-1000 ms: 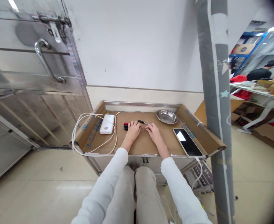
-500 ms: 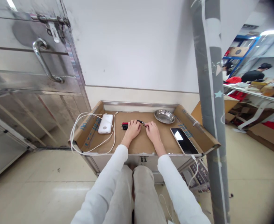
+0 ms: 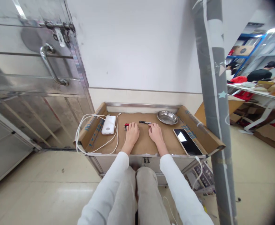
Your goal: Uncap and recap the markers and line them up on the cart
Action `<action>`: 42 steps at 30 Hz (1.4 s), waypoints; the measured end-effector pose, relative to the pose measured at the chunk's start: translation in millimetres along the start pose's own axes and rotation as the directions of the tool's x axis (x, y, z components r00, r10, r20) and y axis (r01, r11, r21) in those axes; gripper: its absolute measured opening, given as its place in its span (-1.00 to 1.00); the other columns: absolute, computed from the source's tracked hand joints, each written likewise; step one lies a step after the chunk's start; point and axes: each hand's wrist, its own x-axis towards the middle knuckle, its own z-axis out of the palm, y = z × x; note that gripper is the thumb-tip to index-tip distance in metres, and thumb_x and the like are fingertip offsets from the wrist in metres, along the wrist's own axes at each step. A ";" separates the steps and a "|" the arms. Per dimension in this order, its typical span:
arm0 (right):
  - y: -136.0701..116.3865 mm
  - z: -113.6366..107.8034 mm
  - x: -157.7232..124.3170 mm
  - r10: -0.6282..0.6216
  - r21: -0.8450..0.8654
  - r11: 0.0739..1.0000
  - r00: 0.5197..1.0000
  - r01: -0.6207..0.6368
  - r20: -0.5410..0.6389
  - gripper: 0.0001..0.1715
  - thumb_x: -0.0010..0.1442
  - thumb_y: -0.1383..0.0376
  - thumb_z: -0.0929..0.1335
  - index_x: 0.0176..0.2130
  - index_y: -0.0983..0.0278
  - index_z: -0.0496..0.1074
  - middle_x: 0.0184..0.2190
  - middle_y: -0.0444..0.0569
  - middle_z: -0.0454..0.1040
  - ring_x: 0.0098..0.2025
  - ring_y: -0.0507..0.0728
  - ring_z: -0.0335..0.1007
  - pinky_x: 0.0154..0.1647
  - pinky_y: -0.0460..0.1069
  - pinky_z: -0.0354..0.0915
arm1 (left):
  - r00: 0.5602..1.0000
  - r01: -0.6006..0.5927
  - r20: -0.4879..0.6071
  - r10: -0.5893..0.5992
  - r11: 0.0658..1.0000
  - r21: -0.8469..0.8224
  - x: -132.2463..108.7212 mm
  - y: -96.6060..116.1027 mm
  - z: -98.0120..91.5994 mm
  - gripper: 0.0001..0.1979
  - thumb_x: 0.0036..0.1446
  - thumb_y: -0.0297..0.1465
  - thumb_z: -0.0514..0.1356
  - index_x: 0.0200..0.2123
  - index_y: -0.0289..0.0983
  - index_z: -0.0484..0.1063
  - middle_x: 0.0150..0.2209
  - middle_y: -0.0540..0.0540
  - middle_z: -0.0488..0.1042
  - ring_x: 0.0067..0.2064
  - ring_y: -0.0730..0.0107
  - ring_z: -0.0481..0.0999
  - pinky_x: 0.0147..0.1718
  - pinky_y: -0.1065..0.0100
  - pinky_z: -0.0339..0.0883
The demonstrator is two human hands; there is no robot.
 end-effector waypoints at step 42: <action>7.3 10.5 3.2 -0.064 0.432 0.900 0.998 0.058 0.001 -0.71 0.13 0.40 0.26 -0.12 0.24 0.40 -0.19 0.01 0.48 -0.17 0.11 0.39 -0.10 0.03 0.31 | 0.940 -0.311 -0.293 0.177 0.797 -0.518 13.5 2.4 6.7 -0.80 0.29 -0.45 -0.09 -0.04 -0.28 0.18 -0.11 -0.19 0.35 -0.02 0.31 0.39 -0.01 0.21 0.32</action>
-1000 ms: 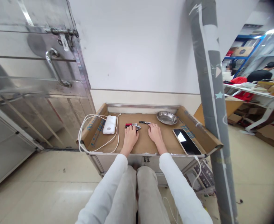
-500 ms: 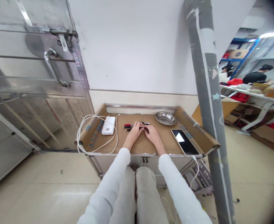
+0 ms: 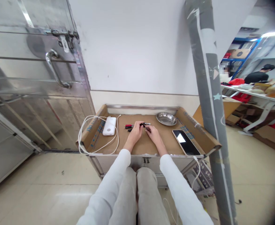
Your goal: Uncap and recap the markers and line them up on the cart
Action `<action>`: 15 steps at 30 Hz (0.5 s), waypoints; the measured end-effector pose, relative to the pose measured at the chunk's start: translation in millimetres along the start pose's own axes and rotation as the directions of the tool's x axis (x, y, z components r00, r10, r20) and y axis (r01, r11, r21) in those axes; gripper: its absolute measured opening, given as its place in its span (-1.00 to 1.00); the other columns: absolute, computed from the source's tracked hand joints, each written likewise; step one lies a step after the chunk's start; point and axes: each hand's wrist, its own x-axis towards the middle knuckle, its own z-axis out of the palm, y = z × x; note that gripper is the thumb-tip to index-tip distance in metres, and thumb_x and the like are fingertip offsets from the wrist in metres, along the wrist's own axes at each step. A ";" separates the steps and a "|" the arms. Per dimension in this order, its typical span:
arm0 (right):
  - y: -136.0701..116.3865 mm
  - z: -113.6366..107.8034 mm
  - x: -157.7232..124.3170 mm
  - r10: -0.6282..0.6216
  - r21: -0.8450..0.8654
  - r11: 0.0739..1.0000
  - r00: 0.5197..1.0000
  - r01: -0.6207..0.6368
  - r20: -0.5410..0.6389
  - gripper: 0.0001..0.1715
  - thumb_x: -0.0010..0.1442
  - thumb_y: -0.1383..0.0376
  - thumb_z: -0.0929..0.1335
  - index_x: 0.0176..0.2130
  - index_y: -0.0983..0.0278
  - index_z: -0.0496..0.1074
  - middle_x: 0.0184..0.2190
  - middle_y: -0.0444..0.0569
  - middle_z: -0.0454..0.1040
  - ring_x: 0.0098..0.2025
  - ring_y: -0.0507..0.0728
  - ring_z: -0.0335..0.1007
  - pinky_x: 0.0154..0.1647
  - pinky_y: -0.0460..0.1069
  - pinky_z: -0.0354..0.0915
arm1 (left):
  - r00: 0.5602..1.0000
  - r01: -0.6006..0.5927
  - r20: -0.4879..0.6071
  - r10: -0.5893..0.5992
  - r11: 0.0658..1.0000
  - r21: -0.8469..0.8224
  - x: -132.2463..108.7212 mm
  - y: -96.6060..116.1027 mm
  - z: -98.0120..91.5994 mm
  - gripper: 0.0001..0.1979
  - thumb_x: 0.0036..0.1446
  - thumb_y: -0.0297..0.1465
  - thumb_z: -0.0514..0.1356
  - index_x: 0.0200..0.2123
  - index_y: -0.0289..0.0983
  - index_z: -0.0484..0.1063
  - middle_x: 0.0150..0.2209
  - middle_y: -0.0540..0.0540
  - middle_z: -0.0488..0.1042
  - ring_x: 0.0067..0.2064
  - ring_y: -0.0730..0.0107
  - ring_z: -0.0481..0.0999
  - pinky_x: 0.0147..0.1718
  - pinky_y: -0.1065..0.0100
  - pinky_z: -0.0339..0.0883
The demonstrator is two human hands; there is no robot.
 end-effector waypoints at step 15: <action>-10.3 -6.8 -0.8 0.035 -0.105 0.994 0.999 -0.034 0.006 -0.81 0.21 0.31 0.27 -0.21 0.22 0.46 -0.23 0.01 0.50 -0.20 0.12 0.42 -0.13 0.00 0.30 | 0.995 0.032 -0.091 -0.032 0.999 -0.009 1.9 4.8 -4.7 -0.80 0.27 -0.49 -0.08 -0.06 -0.28 0.19 -0.14 -0.20 0.33 -0.04 0.31 0.37 0.00 0.20 0.30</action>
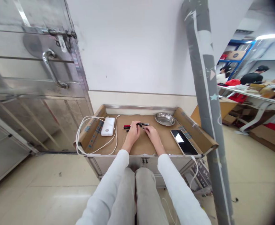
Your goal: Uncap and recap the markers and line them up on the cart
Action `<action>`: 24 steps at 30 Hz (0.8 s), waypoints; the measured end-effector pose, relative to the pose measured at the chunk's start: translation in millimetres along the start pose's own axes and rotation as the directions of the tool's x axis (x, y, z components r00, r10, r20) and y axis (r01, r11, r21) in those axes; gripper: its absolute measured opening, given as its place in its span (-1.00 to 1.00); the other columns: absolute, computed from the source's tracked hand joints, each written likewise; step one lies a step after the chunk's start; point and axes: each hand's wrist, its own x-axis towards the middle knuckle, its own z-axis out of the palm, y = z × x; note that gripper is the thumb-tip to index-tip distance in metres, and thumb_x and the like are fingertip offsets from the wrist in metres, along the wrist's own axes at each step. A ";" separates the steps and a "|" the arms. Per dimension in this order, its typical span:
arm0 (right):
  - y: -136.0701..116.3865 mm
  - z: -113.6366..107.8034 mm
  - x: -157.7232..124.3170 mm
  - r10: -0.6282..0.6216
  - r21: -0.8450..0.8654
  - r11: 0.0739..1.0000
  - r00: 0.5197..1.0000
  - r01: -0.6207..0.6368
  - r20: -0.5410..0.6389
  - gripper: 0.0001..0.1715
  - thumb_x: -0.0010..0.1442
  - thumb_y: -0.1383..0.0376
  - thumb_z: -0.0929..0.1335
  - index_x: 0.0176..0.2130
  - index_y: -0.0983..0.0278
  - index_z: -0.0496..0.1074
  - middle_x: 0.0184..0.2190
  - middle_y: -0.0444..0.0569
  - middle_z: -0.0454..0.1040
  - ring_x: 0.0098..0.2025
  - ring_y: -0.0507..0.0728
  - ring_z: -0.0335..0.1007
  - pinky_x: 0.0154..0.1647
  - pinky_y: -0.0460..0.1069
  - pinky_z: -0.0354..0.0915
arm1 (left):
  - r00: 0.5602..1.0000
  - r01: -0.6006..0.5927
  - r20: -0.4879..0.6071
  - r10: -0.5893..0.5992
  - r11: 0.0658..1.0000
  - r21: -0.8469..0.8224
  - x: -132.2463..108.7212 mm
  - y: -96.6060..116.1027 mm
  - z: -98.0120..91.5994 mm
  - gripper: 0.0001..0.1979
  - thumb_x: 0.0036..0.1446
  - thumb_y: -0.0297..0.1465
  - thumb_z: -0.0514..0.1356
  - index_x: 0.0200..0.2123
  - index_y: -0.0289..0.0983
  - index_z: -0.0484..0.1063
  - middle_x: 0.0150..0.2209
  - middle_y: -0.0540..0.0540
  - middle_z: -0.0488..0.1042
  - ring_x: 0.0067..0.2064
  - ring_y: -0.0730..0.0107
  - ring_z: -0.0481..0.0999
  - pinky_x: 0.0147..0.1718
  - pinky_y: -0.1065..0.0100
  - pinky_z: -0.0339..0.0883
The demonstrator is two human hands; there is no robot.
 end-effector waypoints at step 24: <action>-11.3 -7.4 -3.1 0.023 -0.131 0.991 0.998 -0.030 -0.056 -0.71 0.29 0.20 0.20 -0.20 0.21 0.45 -0.27 0.01 0.50 -0.26 0.11 0.40 -0.24 -0.05 0.25 | 0.986 0.136 -0.109 -0.123 0.983 0.124 2.3 3.1 -4.3 -0.80 0.26 -0.52 -0.10 -0.08 -0.26 0.18 -0.11 -0.19 0.27 -0.04 0.28 0.36 -0.05 0.18 0.33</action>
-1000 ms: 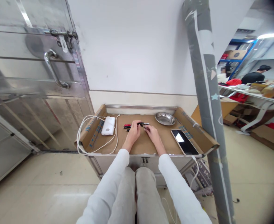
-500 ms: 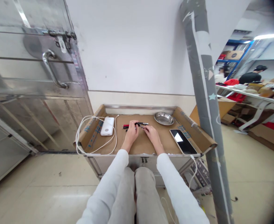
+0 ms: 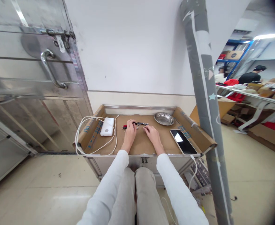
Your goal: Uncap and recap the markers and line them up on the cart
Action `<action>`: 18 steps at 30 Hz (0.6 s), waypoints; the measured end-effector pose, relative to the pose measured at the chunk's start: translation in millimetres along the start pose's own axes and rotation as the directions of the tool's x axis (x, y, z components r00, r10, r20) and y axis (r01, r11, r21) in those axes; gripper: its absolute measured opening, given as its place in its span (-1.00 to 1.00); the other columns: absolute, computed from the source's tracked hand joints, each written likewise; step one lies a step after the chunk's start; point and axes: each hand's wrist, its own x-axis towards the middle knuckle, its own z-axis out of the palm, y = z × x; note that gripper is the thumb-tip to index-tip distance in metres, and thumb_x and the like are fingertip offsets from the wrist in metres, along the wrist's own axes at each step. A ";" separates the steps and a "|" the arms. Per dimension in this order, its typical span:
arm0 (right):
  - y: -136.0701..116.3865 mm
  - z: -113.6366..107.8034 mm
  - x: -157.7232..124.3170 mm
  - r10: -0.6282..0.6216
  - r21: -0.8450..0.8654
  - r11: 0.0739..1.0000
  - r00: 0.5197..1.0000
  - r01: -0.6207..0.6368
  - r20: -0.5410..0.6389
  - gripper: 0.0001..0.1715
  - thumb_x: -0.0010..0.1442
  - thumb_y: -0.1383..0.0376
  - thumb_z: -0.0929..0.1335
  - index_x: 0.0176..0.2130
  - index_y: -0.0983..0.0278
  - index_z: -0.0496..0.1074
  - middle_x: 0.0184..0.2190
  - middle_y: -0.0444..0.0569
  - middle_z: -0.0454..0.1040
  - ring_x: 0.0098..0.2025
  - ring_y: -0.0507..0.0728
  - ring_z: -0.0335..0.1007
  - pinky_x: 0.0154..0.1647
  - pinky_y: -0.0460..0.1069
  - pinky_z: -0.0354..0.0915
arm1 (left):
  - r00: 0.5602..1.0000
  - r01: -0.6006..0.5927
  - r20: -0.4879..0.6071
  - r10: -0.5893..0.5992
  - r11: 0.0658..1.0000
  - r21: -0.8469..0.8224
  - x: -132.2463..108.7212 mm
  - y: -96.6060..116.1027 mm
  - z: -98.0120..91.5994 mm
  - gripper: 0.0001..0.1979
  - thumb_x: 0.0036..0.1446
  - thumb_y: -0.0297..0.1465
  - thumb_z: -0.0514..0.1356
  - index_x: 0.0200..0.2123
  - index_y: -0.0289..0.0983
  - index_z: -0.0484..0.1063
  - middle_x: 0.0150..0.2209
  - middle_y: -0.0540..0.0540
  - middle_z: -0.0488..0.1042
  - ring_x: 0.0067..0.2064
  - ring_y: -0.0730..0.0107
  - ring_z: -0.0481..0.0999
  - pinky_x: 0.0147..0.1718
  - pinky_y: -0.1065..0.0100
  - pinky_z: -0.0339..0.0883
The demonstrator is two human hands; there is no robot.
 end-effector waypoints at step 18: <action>8.1 6.4 2.4 -0.048 -0.095 0.994 0.998 0.045 -0.033 -0.71 0.30 0.22 0.18 -0.22 0.24 0.44 -0.29 0.03 0.41 -0.22 0.15 0.33 -0.17 0.00 0.23 | 0.920 -0.192 0.385 0.067 0.936 0.295 1.6 -18.7 28.9 -0.79 0.25 -0.53 -0.08 -0.18 -0.29 0.32 -0.19 -0.17 0.41 -0.16 0.22 0.41 -0.17 0.22 0.25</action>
